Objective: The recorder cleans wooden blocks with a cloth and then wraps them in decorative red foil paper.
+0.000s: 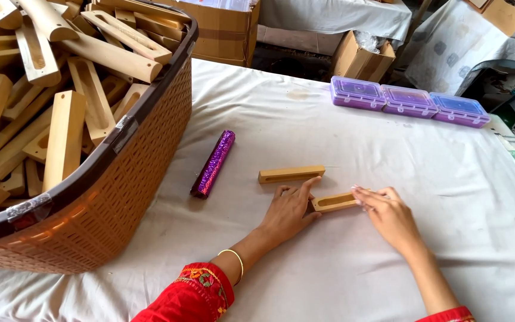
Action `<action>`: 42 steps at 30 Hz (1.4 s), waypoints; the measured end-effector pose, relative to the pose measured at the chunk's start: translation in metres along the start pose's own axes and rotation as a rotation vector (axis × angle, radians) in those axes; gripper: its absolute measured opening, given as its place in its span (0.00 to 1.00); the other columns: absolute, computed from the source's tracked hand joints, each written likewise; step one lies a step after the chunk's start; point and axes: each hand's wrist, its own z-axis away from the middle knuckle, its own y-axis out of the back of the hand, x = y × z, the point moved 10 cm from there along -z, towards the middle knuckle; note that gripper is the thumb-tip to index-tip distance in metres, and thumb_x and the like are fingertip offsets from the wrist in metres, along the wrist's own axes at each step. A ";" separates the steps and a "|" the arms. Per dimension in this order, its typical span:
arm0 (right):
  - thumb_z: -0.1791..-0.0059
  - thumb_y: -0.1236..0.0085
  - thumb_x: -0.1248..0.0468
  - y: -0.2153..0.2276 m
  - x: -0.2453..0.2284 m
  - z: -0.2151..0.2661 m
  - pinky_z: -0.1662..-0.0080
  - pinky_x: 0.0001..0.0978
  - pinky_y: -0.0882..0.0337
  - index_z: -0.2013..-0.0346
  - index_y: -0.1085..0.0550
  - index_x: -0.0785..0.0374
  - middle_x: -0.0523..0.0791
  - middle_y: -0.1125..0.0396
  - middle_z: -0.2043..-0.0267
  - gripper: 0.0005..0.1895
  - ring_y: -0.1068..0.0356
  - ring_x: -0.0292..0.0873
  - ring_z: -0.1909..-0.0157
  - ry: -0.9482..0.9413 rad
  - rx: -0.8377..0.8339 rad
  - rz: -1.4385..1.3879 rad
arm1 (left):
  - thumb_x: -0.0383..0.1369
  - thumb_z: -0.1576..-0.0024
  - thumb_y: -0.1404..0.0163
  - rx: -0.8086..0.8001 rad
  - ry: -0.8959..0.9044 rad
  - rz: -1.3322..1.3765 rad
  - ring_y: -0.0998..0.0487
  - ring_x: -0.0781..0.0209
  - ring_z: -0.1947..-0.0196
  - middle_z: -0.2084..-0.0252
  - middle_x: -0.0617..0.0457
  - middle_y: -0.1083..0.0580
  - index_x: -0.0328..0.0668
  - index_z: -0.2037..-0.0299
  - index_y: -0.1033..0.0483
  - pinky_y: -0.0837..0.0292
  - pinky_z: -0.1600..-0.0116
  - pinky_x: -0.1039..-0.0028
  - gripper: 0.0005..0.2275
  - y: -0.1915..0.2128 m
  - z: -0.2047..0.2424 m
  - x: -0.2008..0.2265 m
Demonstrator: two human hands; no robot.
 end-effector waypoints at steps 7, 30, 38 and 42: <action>0.55 0.43 0.69 -0.037 -0.055 0.009 0.49 0.31 0.23 0.51 0.20 0.50 0.36 0.26 0.48 0.19 0.28 0.40 0.51 0.269 -0.056 -0.160 | 0.38 0.43 0.43 0.000 -0.009 -0.030 0.23 0.58 0.47 0.55 0.53 0.22 0.47 0.27 0.52 0.45 0.34 0.57 0.37 -0.002 0.002 -0.002; 0.52 0.43 0.70 0.000 0.012 0.002 0.46 0.33 0.24 0.47 0.22 0.50 0.35 0.28 0.39 0.20 0.29 0.39 0.52 0.142 0.136 0.173 | 0.41 0.43 0.42 -0.013 -0.017 -0.031 0.26 0.54 0.48 0.55 0.52 0.22 0.47 0.29 0.50 0.47 0.35 0.55 0.36 0.003 -0.001 0.004; 0.57 0.40 0.71 -0.021 -0.057 0.006 0.43 0.37 0.28 0.56 0.18 0.58 0.39 0.26 0.46 0.16 0.30 0.42 0.43 0.361 0.094 -0.036 | 0.40 0.41 0.44 -0.009 -0.004 -0.025 0.25 0.57 0.48 0.57 0.53 0.23 0.45 0.27 0.53 0.45 0.35 0.56 0.36 -0.001 0.002 -0.001; 0.54 0.42 0.73 -0.004 0.015 0.000 0.43 0.39 0.29 0.57 0.18 0.58 0.40 0.26 0.43 0.14 0.30 0.44 0.45 0.173 0.150 0.016 | 0.41 0.43 0.43 -0.025 0.009 -0.001 0.25 0.57 0.48 0.54 0.52 0.23 0.47 0.28 0.52 0.46 0.36 0.55 0.36 -0.003 0.000 0.000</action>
